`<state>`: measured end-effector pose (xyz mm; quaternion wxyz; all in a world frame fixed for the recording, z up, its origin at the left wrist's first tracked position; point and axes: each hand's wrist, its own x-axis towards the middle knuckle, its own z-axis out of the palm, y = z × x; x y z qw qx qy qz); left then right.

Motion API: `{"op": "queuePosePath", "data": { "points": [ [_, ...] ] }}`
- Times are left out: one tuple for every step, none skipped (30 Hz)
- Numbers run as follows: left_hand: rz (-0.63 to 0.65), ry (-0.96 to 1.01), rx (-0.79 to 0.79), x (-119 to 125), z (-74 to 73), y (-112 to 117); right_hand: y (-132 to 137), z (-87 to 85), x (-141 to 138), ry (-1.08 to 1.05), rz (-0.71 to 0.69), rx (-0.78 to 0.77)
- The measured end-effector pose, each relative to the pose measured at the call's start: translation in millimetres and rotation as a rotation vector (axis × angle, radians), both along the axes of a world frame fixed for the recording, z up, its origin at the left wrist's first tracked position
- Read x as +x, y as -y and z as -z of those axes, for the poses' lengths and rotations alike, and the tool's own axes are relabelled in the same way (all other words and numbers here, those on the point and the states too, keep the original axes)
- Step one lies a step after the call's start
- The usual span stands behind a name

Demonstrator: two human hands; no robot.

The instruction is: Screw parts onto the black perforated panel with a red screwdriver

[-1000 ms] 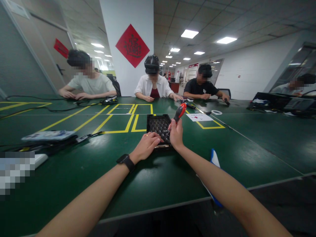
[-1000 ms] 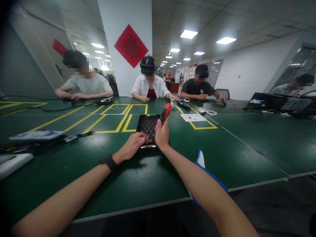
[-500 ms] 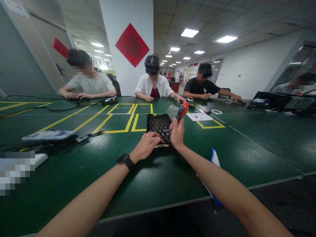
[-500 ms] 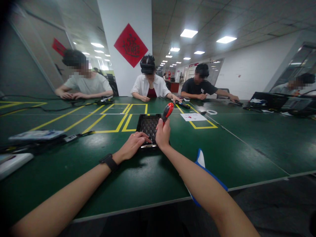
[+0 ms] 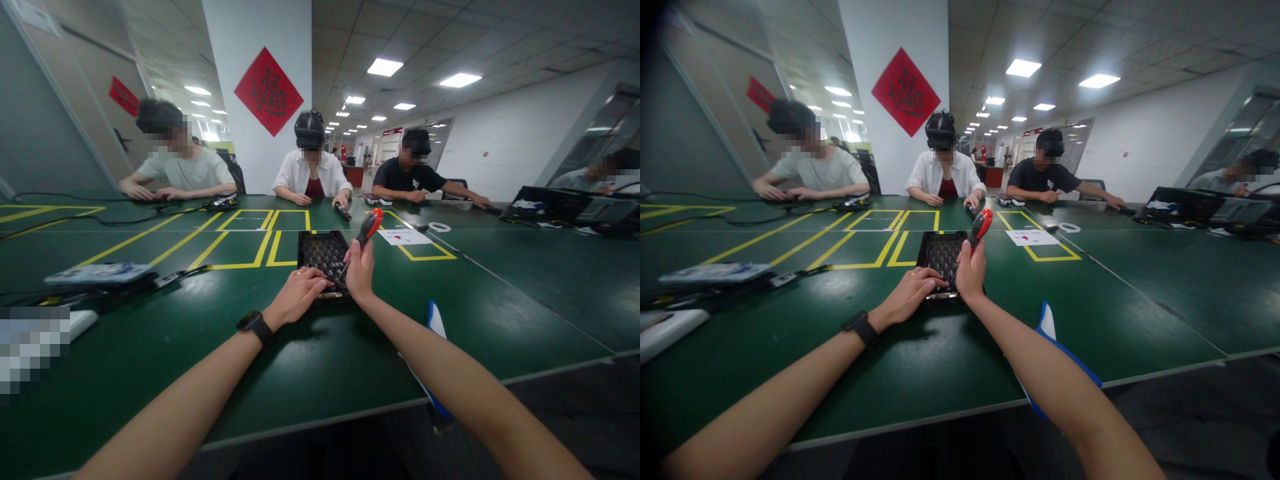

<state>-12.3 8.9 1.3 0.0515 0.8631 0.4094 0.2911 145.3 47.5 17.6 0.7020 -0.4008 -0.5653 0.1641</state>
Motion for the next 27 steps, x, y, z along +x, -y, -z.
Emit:
{"op": "queuePosePath", "data": {
  "points": [
    [-0.001,-0.004,0.001,0.0,0.1,-0.2,-0.1,0.1,0.1,-0.001,0.001,-0.001],
    [-0.002,-0.005,0.003,0.0,0.2,-0.3,-0.2,0.3,0.2,-0.002,0.0,-0.001],
    [-0.002,-0.007,0.004,0.0,0.3,-0.5,-0.3,0.5,0.2,-0.003,-0.002,-0.002],
    [-0.002,-0.009,0.005,0.0,0.5,-0.6,-0.4,0.7,0.3,-0.003,-0.003,-0.003],
    [-0.002,-0.01,0.005,0.0,0.7,-0.8,-0.5,0.8,0.3,-0.003,-0.004,-0.004],
    [-0.002,-0.013,0.006,-0.1,0.9,-1.0,-0.7,1.0,0.4,-0.001,-0.004,-0.006],
    [-0.002,-0.016,0.005,-0.1,1.1,-1.2,-0.9,1.1,0.5,0.002,-0.003,-0.008],
    [-0.003,-0.019,0.005,-0.2,1.3,-1.5,-1.1,1.3,0.5,0.004,-0.001,-0.01],
    [-0.004,-0.022,0.005,-0.2,1.4,-1.8,-1.3,1.5,0.6,0.006,0.003,-0.013],
    [-0.004,-0.024,0.005,-0.3,1.5,-2.0,-1.6,1.7,0.6,0.008,0.006,-0.014],
    [-0.004,-0.025,0.006,-0.3,1.5,-2.1,-1.8,1.9,0.6,0.01,0.01,-0.016],
    [-0.004,-0.024,0.007,-0.2,1.5,-2.2,-2.0,2.1,0.6,0.012,0.013,-0.017],
    [-0.003,-0.023,0.007,-0.2,1.4,-2.2,-2.2,2.2,0.6,0.012,0.015,-0.018],
    [-0.003,-0.022,0.007,-0.2,1.3,-2.2,-2.3,2.4,0.6,0.013,0.016,-0.018],
    [-0.002,-0.021,0.007,-0.2,1.2,-2.0,-2.4,2.5,0.6,0.013,0.015,-0.019],
    [-0.002,-0.022,0.006,-0.3,1.1,-1.9,-2.4,2.5,0.6,0.012,0.012,-0.02],
    [-0.002,-0.022,0.005,-0.3,1.0,-1.8,-2.4,2.5,0.5,0.012,0.009,-0.021],
    [-0.001,-0.023,0.004,-0.4,0.9,-1.7,-2.4,2.5,0.5,0.011,0.006,-0.022],
    [0.0,-0.023,0.003,-0.5,0.8,-1.6,-2.3,2.5,0.5,0.01,0.004,-0.022],
    [0.002,-0.021,0.003,-0.5,0.8,-1.5,-2.3,2.6,0.4,0.008,0.003,-0.023],
    [0.003,-0.018,0.002,-0.5,0.7,-1.4,-2.3,2.6,0.4,0.007,0.002,-0.023],
    [0.005,-0.015,0.001,-0.4,0.6,-1.2,-2.3,2.6,0.4,0.005,0.001,-0.023],
    [0.007,-0.012,0.001,-0.4,0.6,-1.0,-2.2,2.7,0.5,0.003,0.0,-0.023],
    [0.009,-0.01,0.001,-0.2,0.4,-0.8,-2.2,2.7,0.5,0.002,-0.002,-0.022],
    [0.01,-0.008,0.001,-0.1,0.2,-0.5,-2.1,2.6,0.5,0.0,-0.003,-0.022],
    [0.009,-0.008,0.001,0.0,0.0,-0.1,-2.0,2.5,0.5,-0.002,-0.004,-0.022],
    [0.007,-0.009,0.0,0.2,-0.3,0.2,-1.9,2.3,0.5,-0.004,-0.004,-0.022]
  ]
}}
